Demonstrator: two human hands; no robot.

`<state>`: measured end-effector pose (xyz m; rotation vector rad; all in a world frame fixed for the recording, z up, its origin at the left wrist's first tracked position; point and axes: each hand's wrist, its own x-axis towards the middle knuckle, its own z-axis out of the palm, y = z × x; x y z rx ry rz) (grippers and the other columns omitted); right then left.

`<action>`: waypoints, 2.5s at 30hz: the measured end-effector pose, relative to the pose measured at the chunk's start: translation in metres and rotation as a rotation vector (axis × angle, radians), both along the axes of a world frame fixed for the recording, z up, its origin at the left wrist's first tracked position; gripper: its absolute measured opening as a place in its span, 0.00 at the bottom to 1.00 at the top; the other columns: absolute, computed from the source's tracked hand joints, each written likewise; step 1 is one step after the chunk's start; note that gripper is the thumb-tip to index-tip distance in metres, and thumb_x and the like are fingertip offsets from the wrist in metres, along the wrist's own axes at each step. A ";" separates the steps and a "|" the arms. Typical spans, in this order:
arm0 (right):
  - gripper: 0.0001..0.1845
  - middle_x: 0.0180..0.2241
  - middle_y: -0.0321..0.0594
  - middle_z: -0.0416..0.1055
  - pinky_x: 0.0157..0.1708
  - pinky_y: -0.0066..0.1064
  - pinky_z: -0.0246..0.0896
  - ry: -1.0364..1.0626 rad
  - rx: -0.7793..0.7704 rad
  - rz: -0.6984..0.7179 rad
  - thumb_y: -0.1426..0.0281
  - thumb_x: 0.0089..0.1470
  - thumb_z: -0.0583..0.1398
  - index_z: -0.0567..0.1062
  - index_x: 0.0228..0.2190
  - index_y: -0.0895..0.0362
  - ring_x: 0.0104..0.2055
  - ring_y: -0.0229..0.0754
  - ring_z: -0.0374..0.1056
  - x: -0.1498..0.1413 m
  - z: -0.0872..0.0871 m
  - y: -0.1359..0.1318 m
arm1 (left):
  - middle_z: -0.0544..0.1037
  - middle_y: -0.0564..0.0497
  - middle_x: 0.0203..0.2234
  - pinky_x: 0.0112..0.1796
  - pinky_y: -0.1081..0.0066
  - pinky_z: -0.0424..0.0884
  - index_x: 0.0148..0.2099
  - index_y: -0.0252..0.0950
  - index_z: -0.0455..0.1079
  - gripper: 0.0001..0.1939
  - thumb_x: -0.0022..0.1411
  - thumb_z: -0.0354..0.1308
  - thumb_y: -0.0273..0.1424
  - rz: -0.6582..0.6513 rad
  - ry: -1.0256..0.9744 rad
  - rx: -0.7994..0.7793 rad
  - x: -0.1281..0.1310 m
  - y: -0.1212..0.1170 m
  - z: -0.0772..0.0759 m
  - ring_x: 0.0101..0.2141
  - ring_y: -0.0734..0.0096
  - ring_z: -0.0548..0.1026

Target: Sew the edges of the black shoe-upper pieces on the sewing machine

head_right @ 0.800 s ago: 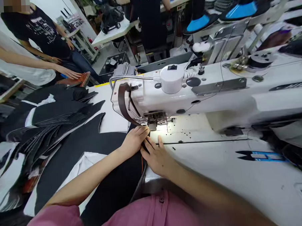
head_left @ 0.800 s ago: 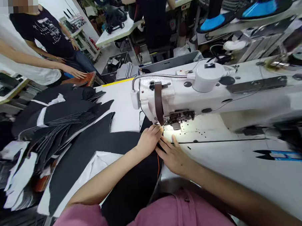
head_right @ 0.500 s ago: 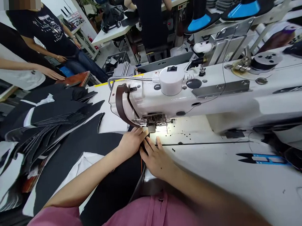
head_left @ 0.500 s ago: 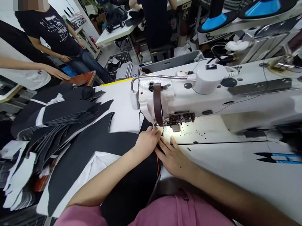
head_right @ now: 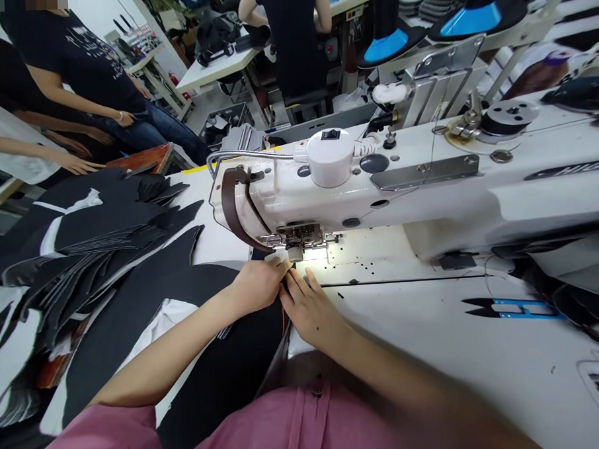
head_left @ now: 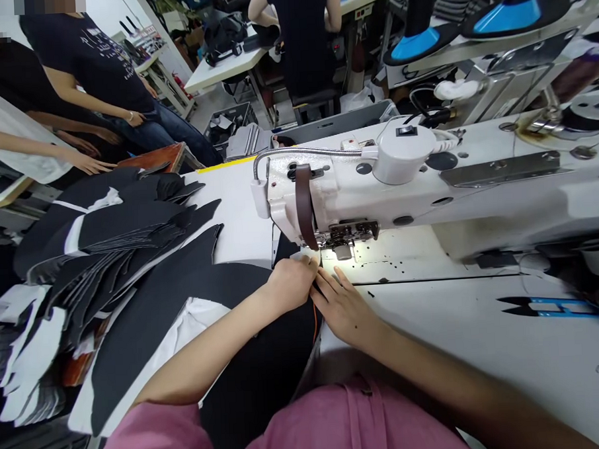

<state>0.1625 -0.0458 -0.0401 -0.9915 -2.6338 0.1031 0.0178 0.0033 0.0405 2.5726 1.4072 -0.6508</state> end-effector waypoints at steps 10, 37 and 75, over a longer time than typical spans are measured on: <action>0.10 0.42 0.49 0.70 0.58 0.45 0.52 -0.023 0.180 0.108 0.78 0.54 0.54 0.71 0.39 0.62 0.52 0.50 0.64 0.011 0.009 -0.012 | 0.75 0.40 0.29 0.27 0.64 0.70 0.47 0.25 0.64 0.15 0.60 0.45 0.26 -0.029 -0.020 0.038 0.004 0.001 -0.005 0.30 0.55 0.76; 0.17 0.43 0.63 0.71 0.49 0.45 0.64 -0.097 0.259 0.056 0.77 0.52 0.54 0.74 0.42 0.73 0.47 0.56 0.69 -0.008 0.009 -0.016 | 0.76 0.39 0.33 0.31 0.64 0.71 0.45 0.27 0.66 0.13 0.61 0.47 0.28 -0.029 -0.014 -0.015 0.008 0.004 0.003 0.34 0.56 0.76; 0.11 0.29 0.48 0.70 0.45 0.35 0.68 0.011 0.033 0.024 0.84 0.51 0.52 0.71 0.30 0.62 0.42 0.47 0.70 -0.006 0.010 -0.007 | 0.74 0.40 0.34 0.36 0.63 0.71 0.47 0.28 0.64 0.13 0.60 0.49 0.26 0.011 -0.088 -0.115 0.005 0.006 0.007 0.37 0.56 0.74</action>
